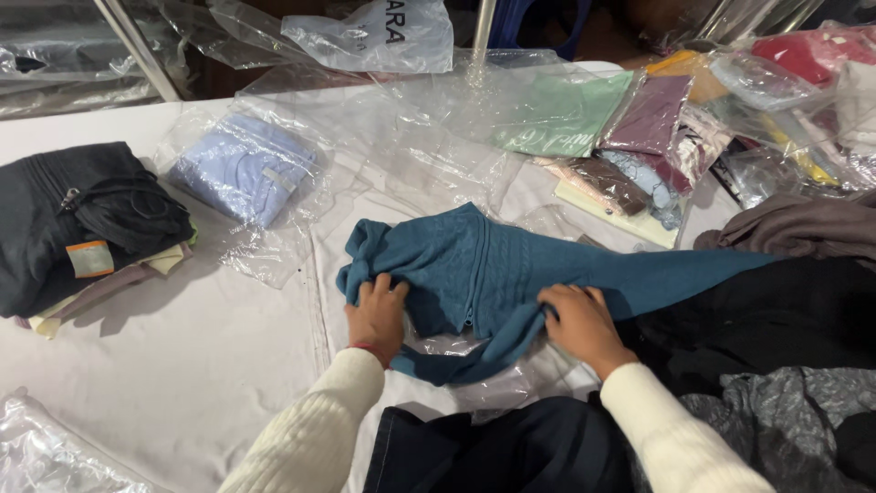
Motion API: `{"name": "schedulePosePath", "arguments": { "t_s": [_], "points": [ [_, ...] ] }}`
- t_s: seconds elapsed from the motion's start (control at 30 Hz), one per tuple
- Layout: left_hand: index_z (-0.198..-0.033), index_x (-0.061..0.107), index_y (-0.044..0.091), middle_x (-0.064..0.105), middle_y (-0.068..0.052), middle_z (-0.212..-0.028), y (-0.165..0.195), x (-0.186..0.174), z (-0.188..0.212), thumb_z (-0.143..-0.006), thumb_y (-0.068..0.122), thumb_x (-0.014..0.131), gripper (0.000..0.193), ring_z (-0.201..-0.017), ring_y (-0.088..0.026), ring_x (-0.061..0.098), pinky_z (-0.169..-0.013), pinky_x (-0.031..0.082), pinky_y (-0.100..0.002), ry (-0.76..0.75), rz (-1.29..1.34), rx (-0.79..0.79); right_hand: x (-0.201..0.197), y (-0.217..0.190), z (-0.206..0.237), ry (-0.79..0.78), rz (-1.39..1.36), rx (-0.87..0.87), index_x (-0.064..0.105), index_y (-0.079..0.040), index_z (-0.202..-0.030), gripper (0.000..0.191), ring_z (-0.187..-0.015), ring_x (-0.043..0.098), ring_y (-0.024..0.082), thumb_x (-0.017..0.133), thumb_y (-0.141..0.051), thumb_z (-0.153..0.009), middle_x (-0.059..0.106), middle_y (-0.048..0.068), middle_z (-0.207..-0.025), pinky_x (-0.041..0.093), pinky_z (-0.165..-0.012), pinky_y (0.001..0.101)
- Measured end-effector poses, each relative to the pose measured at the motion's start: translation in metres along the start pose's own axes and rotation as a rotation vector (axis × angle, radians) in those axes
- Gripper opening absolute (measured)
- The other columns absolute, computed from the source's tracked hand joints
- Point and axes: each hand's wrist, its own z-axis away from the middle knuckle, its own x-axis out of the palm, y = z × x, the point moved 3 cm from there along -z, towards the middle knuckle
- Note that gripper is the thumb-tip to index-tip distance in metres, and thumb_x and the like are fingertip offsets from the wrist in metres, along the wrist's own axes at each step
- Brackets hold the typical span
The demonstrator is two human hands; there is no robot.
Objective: The person folds garments one at a time on a white table, smoothing and aligning each shirt or top before folding it into a compact square. Each folded garment is then wrapped in a clear plastic bag and the bagged items are stacked together on the table.
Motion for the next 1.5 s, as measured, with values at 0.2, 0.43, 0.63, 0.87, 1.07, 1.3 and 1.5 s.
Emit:
{"name": "schedulePosePath", "arguments": {
  "t_s": [0.2,0.43,0.63,0.87,1.07,1.3,1.5],
  "points": [
    [-0.128,0.058,0.028,0.050,0.005,-0.136,0.000,-0.033,-0.002,-0.076,0.024,0.078,0.056,-0.129,-0.025,0.049,-0.099,0.041,-0.061,-0.240,0.173,-0.145,-0.081,-0.026,-0.052,0.253,-0.505,-0.223,0.071,0.000,-0.112,0.034,-0.087,0.062,0.015,0.063,-0.031,-0.099,0.071,0.012,-0.094,0.050,-0.080,0.0311],
    [-0.145,0.045,0.009,0.041,-0.017,-0.151,0.071,-0.096,-0.010,-0.062,0.055,0.092,0.106,-0.140,-0.038,0.042,-0.102,0.037,-0.068,0.107,0.546,-0.014,-0.254,-0.145,-0.034,0.145,-0.641,-0.374,0.072,0.004,-0.095,0.042,-0.075,0.050,0.007,0.065,-0.036,-0.104,0.061,0.001,-0.081,0.045,-0.067,0.0296],
    [-0.132,0.066,0.005,0.074,-0.016,-0.120,0.039,-0.154,-0.095,-0.092,0.017,0.061,0.042,-0.108,-0.024,0.070,-0.097,0.055,-0.035,0.470,1.348,0.135,-0.363,-0.179,0.010,0.202,-0.677,-0.405,0.076,-0.003,-0.095,0.033,-0.073,0.062,0.005,0.069,-0.035,-0.095,0.070,-0.002,-0.081,0.053,-0.069,0.0252],
    [-0.098,0.075,0.000,0.066,-0.015,-0.071,-0.049,-0.402,-0.114,-0.093,0.024,0.073,0.024,-0.066,-0.018,0.061,-0.063,0.050,-0.038,0.693,0.768,0.094,-0.445,-0.165,0.018,0.409,-0.484,-0.407,0.072,0.000,-0.107,0.021,-0.083,0.064,0.007,0.072,-0.013,-0.091,0.072,0.002,-0.091,0.052,-0.076,0.0258],
    [-0.104,0.076,0.004,0.070,-0.014,-0.078,-0.005,-0.561,-0.063,-0.098,0.029,0.070,0.027,-0.071,-0.022,0.066,-0.067,0.049,-0.035,0.971,0.601,0.222,-0.523,-0.168,0.029,0.567,-0.663,-0.534,0.073,-0.006,-0.106,0.015,-0.082,0.064,0.003,0.066,-0.014,-0.097,0.072,-0.005,-0.088,0.050,-0.076,0.0227],
    [-0.108,0.078,0.002,0.073,-0.016,-0.082,0.036,-0.601,-0.038,-0.100,0.039,0.068,0.040,-0.072,-0.020,0.068,-0.067,0.051,-0.037,0.533,0.765,0.132,-0.551,-0.114,0.041,0.564,-0.676,-0.364,0.070,-0.006,-0.110,0.017,-0.071,0.056,0.006,0.067,-0.015,-0.096,0.064,-0.004,-0.080,0.043,-0.059,0.0260],
    [-0.111,0.077,-0.002,0.079,-0.008,-0.091,0.097,-0.612,-0.032,-0.093,0.034,0.064,0.042,-0.075,-0.014,0.072,-0.068,0.057,-0.029,0.018,1.184,0.266,-0.593,-0.080,0.041,0.721,-0.726,-0.230,0.074,-0.003,-0.113,0.018,-0.061,0.055,0.015,0.069,-0.011,-0.097,0.060,0.009,-0.077,0.049,-0.055,0.0322]
  ]
}}
